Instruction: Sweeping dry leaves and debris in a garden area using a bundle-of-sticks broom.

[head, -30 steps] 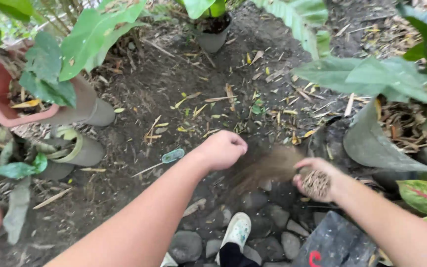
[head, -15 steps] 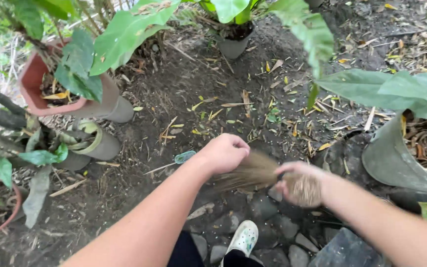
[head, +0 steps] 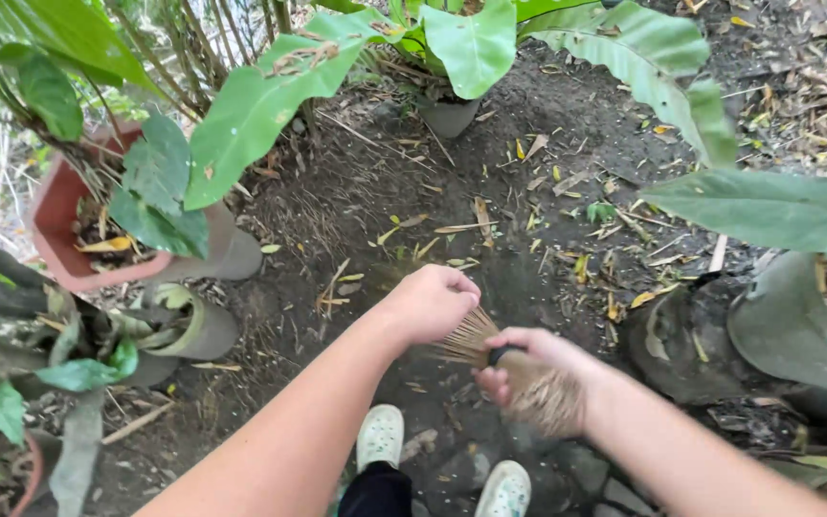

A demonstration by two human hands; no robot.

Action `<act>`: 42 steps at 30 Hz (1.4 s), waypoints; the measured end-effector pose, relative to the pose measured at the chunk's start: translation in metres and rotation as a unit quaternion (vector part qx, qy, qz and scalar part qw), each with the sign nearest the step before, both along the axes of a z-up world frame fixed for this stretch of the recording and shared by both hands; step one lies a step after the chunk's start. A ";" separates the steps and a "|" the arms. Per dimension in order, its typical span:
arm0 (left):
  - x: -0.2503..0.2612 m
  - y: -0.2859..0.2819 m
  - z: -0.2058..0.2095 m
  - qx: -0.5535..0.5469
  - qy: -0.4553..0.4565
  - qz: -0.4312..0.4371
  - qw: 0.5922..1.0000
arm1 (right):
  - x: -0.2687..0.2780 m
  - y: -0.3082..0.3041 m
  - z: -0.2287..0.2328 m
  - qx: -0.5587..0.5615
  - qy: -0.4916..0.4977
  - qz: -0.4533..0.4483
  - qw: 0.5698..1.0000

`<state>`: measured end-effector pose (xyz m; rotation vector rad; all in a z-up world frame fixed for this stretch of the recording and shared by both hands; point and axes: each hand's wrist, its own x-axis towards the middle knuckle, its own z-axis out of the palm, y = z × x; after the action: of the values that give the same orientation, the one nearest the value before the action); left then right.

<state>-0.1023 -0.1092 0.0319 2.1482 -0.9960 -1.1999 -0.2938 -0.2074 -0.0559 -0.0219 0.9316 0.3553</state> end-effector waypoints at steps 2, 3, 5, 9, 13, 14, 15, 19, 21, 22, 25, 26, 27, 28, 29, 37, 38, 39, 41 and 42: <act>0.020 0.001 -0.003 -0.011 -0.012 -0.012 1.000 | 0.015 -0.035 -0.037 0.015 0.014 0.019 1.000; 0.029 0.002 -0.004 -0.025 -0.021 -0.019 0.999 | 0.022 -0.052 -0.056 0.027 0.032 0.042 0.998; 0.058 0.009 0.010 -0.022 -0.033 -0.018 0.999 | 0.062 -0.033 -0.056 -0.099 0.074 -0.040 0.992; 0.091 0.013 0.027 0.028 -0.003 -0.006 1.000 | 0.130 0.067 0.041 -0.322 0.196 -0.208 0.903; 0.132 0.009 0.015 -0.020 -0.010 -0.007 1.000 | 0.145 0.090 0.067 -0.226 0.114 -0.179 0.951; 0.140 0.009 0.015 -0.041 -0.025 -0.017 0.999 | 0.146 0.086 0.065 -0.129 0.040 -0.116 0.984; 0.147 0.010 0.015 -0.062 -0.041 -0.026 0.997 | 0.147 0.082 0.063 -0.031 -0.035 -0.050 0.998; 0.163 -0.001 0.029 -0.018 -0.026 -0.009 0.999 | 0.152 0.028 -0.005 0.057 -0.022 0.027 0.998; 0.174 0.005 0.026 -0.071 -0.029 -0.031 0.997 | 0.154 0.028 -0.029 -0.078 0.086 -0.080 0.990; 0.180 0.009 0.034 -0.068 -0.040 -0.029 0.996 | 0.172 0.047 -0.019 -0.074 0.076 -0.078 0.991; 0.193 0.015 0.042 -0.067 -0.056 -0.006 0.996 | 0.213 0.099 0.030 -0.219 0.107 -0.181 0.953; 0.190 0.014 0.033 -0.060 0.003 0.005 0.998 | 0.220 0.114 0.056 -0.216 0.116 -0.230 0.942; 0.187 0.011 0.025 -0.051 0.062 0.015 0.997 | 0.226 0.129 0.081 -0.213 0.123 -0.278 0.929; 0.182 0.008 0.025 -0.061 0.069 0.009 0.996 | 0.219 0.125 0.087 -0.223 0.128 -0.283 0.924; 0.178 0.006 0.025 -0.088 0.025 -0.021 0.996 | 0.213 0.121 0.093 -0.187 0.109 -0.263 0.940; 0.179 -0.012 0.100 -0.084 -0.054 -0.039 0.994 | 0.174 0.041 0.078 0.055 -0.038 -0.059 0.996; 0.182 -0.009 0.106 -0.092 -0.073 -0.042 0.992 | 0.170 0.025 0.058 0.044 -0.012 0.001 0.999; 0.184 -0.006 0.110 -0.100 -0.093 -0.046 0.990 | 0.168 0.010 0.035 0.032 0.014 0.061 0.998; 0.190 0.011 0.111 -0.100 -0.100 -0.040 0.989 | 0.158 -0.016 -0.004 -0.075 0.039 0.020 0.996; 0.195 0.016 0.113 -0.107 -0.099 -0.043 0.988 | 0.157 -0.031 -0.024 -0.185 0.072 -0.033 0.980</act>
<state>0.0928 -0.0928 0.1452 2.0998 -1.2525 -0.8825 -0.1365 -0.2383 -0.0797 -0.3082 1.1295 0.1184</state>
